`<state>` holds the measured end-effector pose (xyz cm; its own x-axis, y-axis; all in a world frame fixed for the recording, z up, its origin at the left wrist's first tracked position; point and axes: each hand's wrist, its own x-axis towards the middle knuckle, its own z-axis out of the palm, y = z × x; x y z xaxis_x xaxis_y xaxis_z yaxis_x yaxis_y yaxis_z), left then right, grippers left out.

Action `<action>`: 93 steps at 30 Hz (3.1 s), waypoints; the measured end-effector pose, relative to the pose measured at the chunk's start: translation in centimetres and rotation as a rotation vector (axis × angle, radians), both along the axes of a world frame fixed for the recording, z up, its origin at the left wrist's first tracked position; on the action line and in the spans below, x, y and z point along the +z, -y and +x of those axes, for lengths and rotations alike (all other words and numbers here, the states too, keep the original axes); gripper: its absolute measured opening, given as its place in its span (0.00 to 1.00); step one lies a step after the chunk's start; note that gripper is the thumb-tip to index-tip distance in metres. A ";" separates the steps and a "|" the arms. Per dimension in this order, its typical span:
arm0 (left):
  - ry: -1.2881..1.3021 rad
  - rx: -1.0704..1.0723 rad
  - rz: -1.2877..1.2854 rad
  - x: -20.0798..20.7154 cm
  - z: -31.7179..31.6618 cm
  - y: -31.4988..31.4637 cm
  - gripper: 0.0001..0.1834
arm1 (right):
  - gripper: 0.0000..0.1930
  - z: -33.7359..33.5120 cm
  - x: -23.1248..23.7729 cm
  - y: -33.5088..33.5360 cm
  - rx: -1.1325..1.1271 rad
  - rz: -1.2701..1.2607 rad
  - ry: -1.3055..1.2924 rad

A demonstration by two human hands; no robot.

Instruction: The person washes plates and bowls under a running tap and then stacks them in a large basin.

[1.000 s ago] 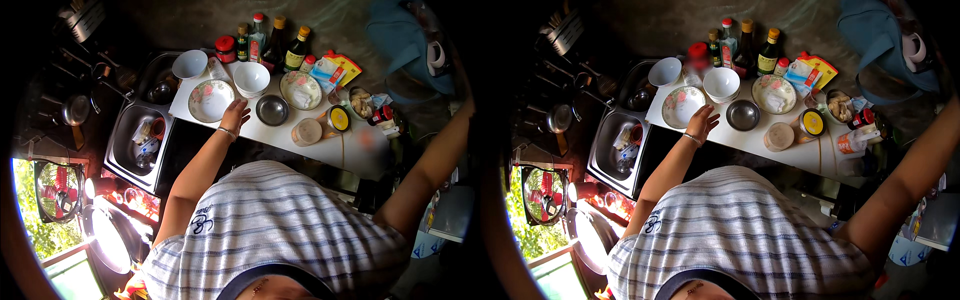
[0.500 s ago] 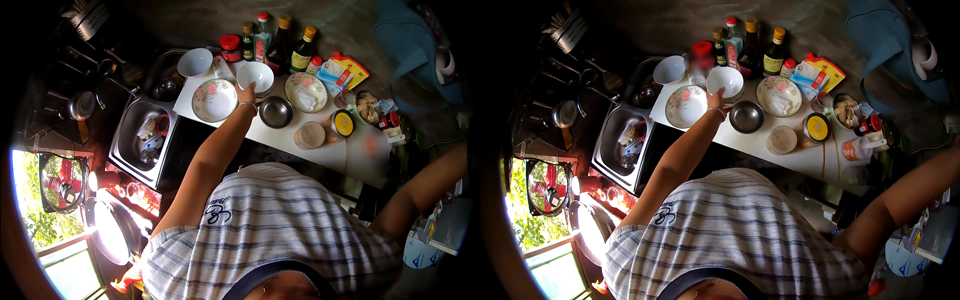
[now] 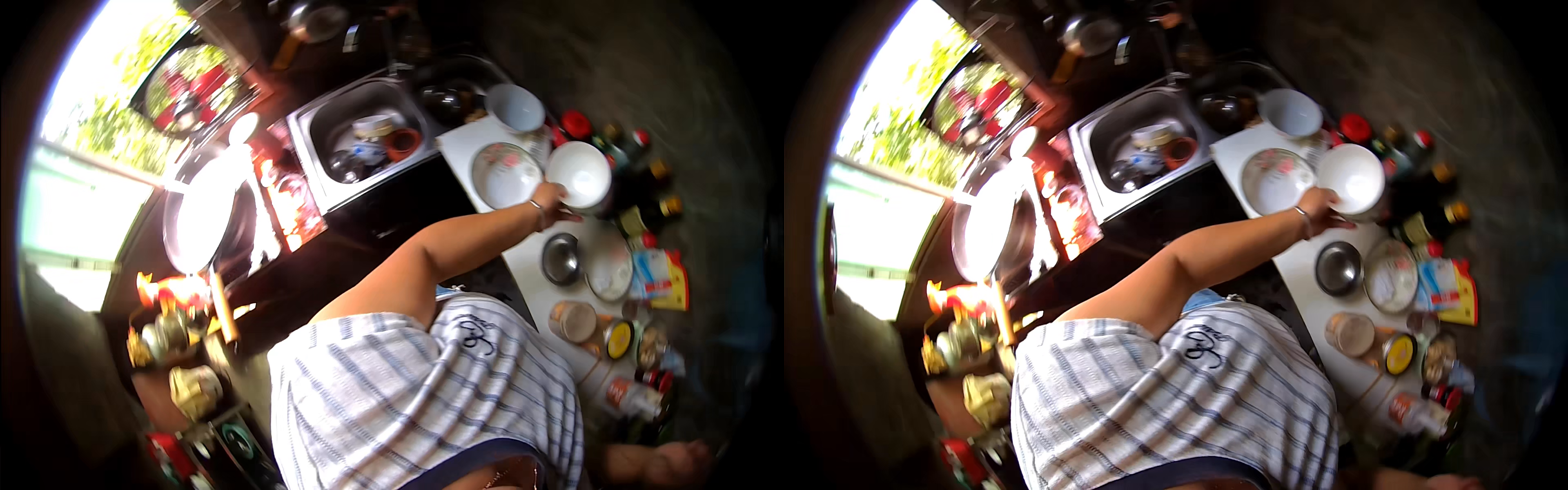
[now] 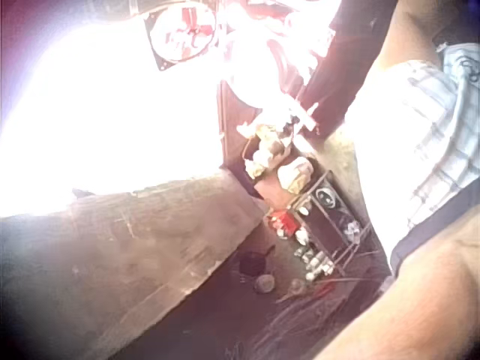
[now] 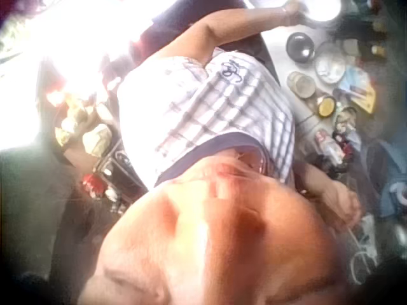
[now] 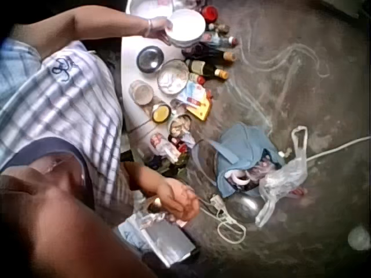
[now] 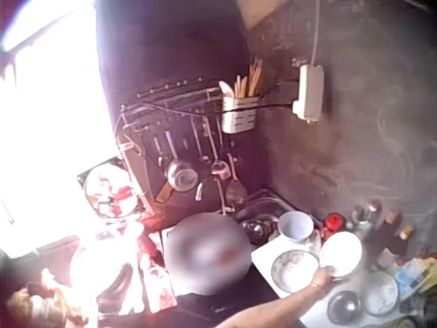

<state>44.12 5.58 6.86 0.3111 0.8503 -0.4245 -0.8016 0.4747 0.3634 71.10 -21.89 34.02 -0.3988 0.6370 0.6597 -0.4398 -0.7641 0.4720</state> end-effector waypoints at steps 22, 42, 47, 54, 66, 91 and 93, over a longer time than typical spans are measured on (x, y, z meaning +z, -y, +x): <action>-0.789 1.169 -0.327 11.8 -57.5 35.9 0.25 | 0.10 -25.9 -27.8 -12.4 -0.185 0.311 2.338; -1.493 0.612 -0.364 3.7 -68.9 35.8 0.30 | 0.26 -24.8 -30.8 -10.7 -0.675 -1.073 2.353; -1.982 0.367 -0.252 3.8 -69.3 35.1 0.32 | 0.18 -19.6 -34.4 -13.3 -0.775 -1.372 2.227; -2.317 0.262 0.372 11.6 -58.9 30.9 0.32 | 0.10 -27.5 -26.8 -11.3 -0.941 -0.498 2.603; -0.765 -0.083 0.314 8.6 -34.9 18.4 0.29 | 0.28 -38.3 -22.4 -12.6 -0.477 0.339 2.090; -1.210 0.601 -0.513 7.2 -71.5 37.7 0.25 | 0.19 -13.2 -33.4 -21.3 -1.199 -1.741 1.499; -1.511 0.528 -0.439 8.9 -69.2 37.4 0.36 | 0.21 -15.6 -32.2 -21.1 -1.236 -1.737 1.548</action>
<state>-25.10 -31.83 15.72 -0.8423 0.4634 -0.2753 0.0320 0.5529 0.8327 55.45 -0.75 1.80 0.8256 0.2090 -0.5241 -0.5636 0.3495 -0.7485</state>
